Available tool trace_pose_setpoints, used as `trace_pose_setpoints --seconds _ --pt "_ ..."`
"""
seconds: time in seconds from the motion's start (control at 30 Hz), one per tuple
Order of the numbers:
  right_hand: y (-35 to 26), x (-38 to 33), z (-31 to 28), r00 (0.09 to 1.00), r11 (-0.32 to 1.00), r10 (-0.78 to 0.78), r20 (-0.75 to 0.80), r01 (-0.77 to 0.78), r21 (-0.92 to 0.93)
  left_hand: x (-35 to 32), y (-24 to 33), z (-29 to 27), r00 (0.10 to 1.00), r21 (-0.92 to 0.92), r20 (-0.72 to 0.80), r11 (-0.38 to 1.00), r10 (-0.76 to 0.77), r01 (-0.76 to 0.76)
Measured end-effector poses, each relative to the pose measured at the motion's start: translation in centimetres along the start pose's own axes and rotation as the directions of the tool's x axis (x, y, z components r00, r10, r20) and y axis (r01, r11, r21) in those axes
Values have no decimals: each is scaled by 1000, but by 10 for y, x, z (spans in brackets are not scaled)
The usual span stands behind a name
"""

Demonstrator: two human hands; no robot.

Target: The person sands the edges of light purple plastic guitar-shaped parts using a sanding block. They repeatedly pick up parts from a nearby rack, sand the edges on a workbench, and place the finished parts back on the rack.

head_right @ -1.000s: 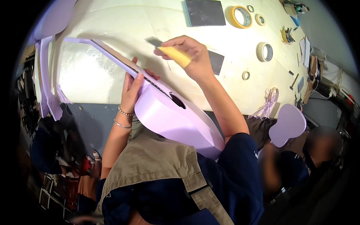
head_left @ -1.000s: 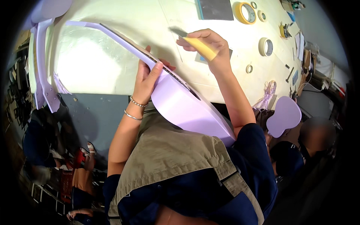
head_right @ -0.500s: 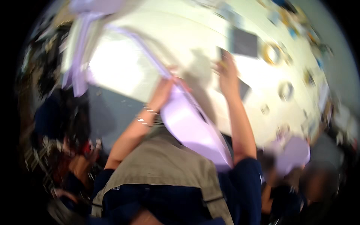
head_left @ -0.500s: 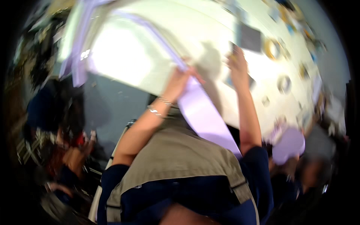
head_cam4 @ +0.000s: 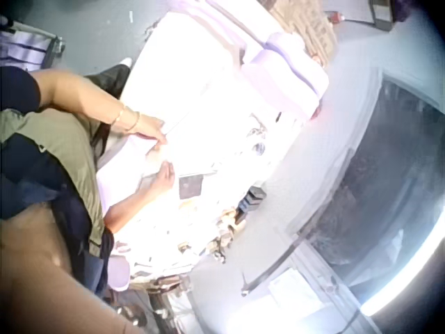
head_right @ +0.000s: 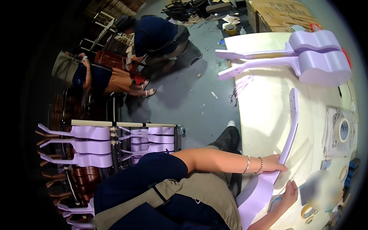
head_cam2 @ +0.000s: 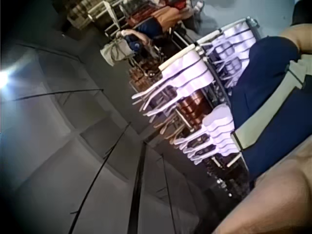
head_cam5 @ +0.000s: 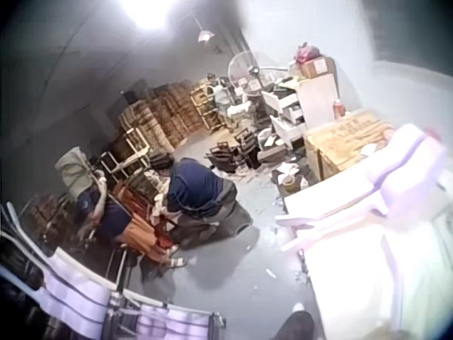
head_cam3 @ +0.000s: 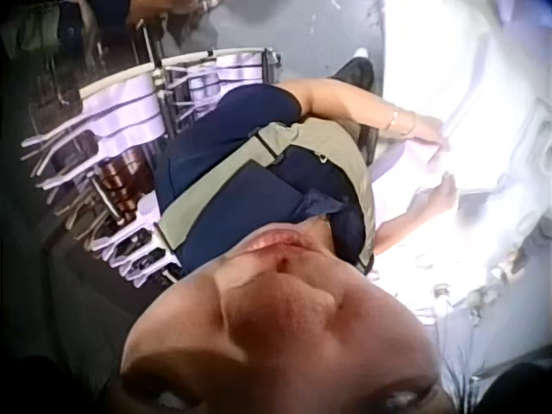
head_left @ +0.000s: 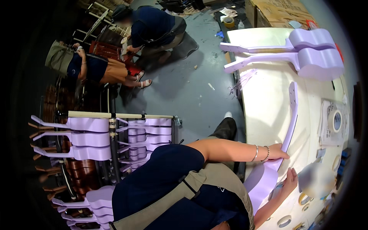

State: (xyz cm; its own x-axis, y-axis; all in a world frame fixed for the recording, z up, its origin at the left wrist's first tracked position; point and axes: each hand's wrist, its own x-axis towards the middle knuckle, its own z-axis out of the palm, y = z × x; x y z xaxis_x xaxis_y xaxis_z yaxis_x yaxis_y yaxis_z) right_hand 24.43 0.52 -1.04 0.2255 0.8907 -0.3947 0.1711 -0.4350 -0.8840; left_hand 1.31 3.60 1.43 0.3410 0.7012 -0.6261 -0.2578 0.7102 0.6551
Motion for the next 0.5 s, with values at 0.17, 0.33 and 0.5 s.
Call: trace_pose_setpoints --seconds 0.17,0.33,0.5 --pt "-16 -40 2 941 921 143 308 -240 306 26 -14 6 997 -300 82 953 -5 29" --pt "-28 -58 33 948 948 138 286 -210 239 22 -8 7 998 -293 67 956 -2 22" --pt "-35 -61 26 924 963 109 367 -190 193 32 -18 15 968 -48 -222 990 119 -133"
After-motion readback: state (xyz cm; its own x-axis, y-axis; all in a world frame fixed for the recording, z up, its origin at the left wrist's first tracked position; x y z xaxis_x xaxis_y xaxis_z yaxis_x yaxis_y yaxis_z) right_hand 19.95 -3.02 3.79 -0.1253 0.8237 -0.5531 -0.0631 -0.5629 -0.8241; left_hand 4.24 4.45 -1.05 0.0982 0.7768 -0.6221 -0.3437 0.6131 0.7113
